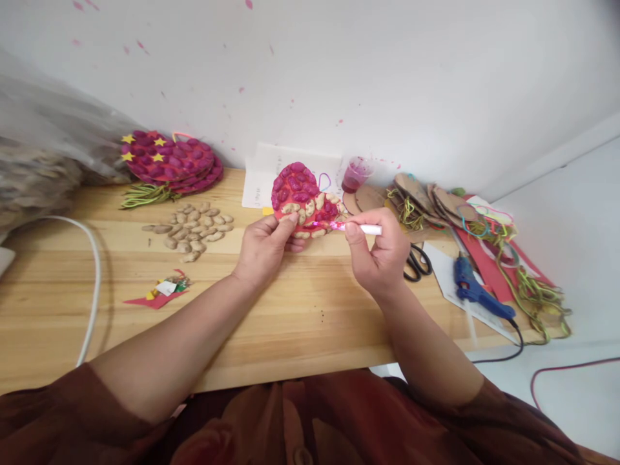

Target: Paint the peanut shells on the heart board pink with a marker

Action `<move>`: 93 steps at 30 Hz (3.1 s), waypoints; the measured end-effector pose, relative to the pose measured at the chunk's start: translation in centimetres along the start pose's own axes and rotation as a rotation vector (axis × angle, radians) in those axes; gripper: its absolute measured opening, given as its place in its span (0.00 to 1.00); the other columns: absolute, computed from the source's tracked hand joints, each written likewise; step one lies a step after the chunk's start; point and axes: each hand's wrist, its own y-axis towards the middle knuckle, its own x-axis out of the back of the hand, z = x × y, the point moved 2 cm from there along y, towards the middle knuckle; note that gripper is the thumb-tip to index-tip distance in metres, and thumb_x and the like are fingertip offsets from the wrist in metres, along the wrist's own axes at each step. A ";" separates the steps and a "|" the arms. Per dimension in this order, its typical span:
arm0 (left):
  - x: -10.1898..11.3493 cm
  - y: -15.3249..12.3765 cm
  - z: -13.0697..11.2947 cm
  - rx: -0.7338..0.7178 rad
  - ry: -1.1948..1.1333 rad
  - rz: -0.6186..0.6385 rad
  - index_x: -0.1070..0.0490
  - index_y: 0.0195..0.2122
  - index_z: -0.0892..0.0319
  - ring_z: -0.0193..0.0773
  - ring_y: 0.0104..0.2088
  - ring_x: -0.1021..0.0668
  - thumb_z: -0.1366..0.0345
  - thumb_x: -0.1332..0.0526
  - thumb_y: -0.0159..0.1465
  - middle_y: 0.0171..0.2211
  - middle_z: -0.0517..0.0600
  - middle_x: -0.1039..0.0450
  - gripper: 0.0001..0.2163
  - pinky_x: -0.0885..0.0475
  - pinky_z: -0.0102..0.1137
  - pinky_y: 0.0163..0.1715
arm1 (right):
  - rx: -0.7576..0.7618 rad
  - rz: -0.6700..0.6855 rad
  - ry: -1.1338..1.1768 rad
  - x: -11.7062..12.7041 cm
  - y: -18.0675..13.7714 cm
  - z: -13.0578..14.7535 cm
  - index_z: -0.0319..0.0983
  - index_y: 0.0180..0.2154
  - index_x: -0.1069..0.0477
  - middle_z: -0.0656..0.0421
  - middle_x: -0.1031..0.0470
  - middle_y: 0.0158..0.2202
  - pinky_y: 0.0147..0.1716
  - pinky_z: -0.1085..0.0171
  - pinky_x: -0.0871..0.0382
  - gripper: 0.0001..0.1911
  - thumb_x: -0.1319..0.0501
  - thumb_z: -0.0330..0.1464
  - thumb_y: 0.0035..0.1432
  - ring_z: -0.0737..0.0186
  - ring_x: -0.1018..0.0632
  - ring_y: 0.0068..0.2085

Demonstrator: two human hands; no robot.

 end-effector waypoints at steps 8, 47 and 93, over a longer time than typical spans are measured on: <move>0.0 0.1 -0.1 0.015 -0.005 -0.015 0.23 0.32 0.61 0.36 0.23 0.21 0.50 0.25 0.52 0.26 0.49 0.21 0.19 0.22 0.30 0.25 | -0.006 0.000 -0.039 0.1 0.1 -0.1 0.42 0.39 0.27 0.60 0.21 0.35 0.42 0.56 0.29 0.02 0.38 0.33 0.66 0.60 0.22 0.36; -0.3 -0.4 -0.2 -0.036 0.074 0.012 0.21 0.34 0.61 0.36 0.25 0.20 0.47 0.26 0.53 0.29 0.50 0.19 0.20 0.21 0.30 0.28 | 0.022 -0.010 -0.102 0.1 0.1 0.3 0.43 0.38 0.28 0.60 0.21 0.34 0.42 0.55 0.31 0.02 0.38 0.33 0.66 0.59 0.22 0.36; -0.1 -0.3 0.0 -0.063 0.114 0.023 0.21 0.32 0.62 0.36 0.24 0.20 0.48 0.27 0.54 0.27 0.49 0.20 0.19 0.22 0.30 0.28 | -0.135 0.007 0.066 -0.4 -0.1 -0.1 0.41 0.38 0.28 0.61 0.23 0.33 0.37 0.60 0.31 0.03 0.37 0.33 0.65 0.63 0.22 0.35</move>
